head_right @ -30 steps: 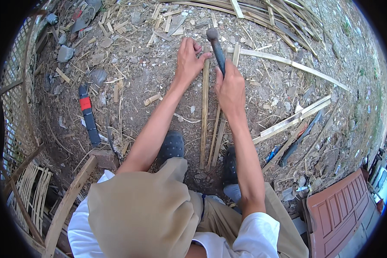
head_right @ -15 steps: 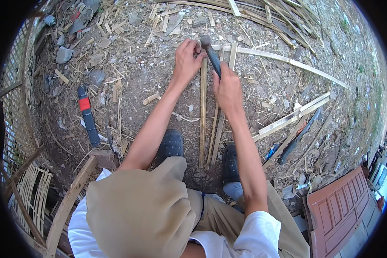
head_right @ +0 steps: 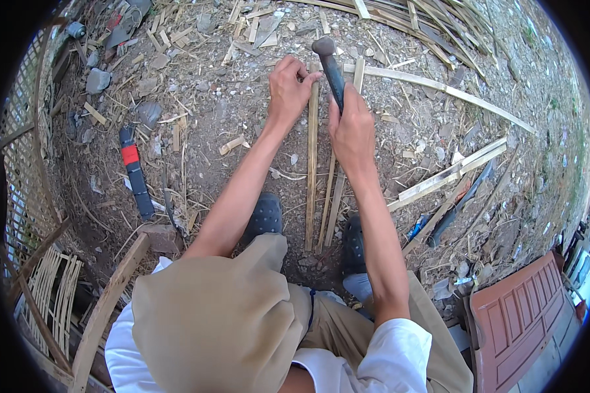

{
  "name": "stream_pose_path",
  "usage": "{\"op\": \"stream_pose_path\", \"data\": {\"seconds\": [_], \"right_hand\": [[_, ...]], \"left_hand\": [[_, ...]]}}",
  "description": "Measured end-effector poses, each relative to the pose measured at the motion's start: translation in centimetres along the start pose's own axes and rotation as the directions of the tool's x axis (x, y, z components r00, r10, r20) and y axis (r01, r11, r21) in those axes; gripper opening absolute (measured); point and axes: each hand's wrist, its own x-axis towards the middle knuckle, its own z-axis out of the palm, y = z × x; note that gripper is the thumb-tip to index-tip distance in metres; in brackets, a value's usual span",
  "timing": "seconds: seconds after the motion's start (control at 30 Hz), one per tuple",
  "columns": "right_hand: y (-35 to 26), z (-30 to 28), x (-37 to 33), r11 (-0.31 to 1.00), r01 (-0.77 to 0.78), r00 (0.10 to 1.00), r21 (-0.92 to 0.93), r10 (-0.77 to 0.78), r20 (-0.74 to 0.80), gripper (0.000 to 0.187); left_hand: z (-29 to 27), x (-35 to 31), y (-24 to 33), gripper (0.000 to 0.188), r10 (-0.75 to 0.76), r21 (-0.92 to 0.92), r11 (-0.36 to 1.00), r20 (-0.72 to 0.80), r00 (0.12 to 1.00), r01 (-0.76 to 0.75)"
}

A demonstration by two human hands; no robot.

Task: The person constructs a wooden frame by placing thin bamboo strips onto a horizontal support, positioning small wooden blocks at the joints, and securing them using a hammer and nails.

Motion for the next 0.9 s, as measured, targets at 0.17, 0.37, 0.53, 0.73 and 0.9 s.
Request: {"op": "stream_pose_path", "data": {"seconds": [0.17,0.37,0.53,0.73,0.9], "right_hand": [[1.6,-1.5,1.9,0.985,-0.003,0.979,-0.171,0.038,0.2,0.018],[0.3,-1.7,0.6,0.993,-0.085,0.984,-0.084,0.097,0.148,0.02],[0.6,-1.0,0.6,0.986,-0.163,0.976,0.016,0.159,0.146,0.034],[0.5,0.6,-0.4,0.991,0.102,0.995,-0.087,-0.1,0.022,0.046],[-0.7,-0.6,0.6,0.998,0.056,0.996,-0.012,-0.055,0.071,0.046]], "left_hand": [[0.4,0.1,0.2,0.028,-0.01,0.011,1.0,0.044,0.999,0.01],[-0.2,-0.4,1.0,0.02,0.131,0.134,0.982,0.023,0.991,-0.133],[-1.1,-2.2,2.2,0.012,0.069,0.225,0.971,0.076,0.995,-0.084],[-0.8,-1.7,2.1,0.011,0.025,0.235,0.971,0.073,0.997,-0.042],[-0.5,-1.7,1.6,0.011,0.011,0.228,0.973,0.052,0.999,-0.023]]}}
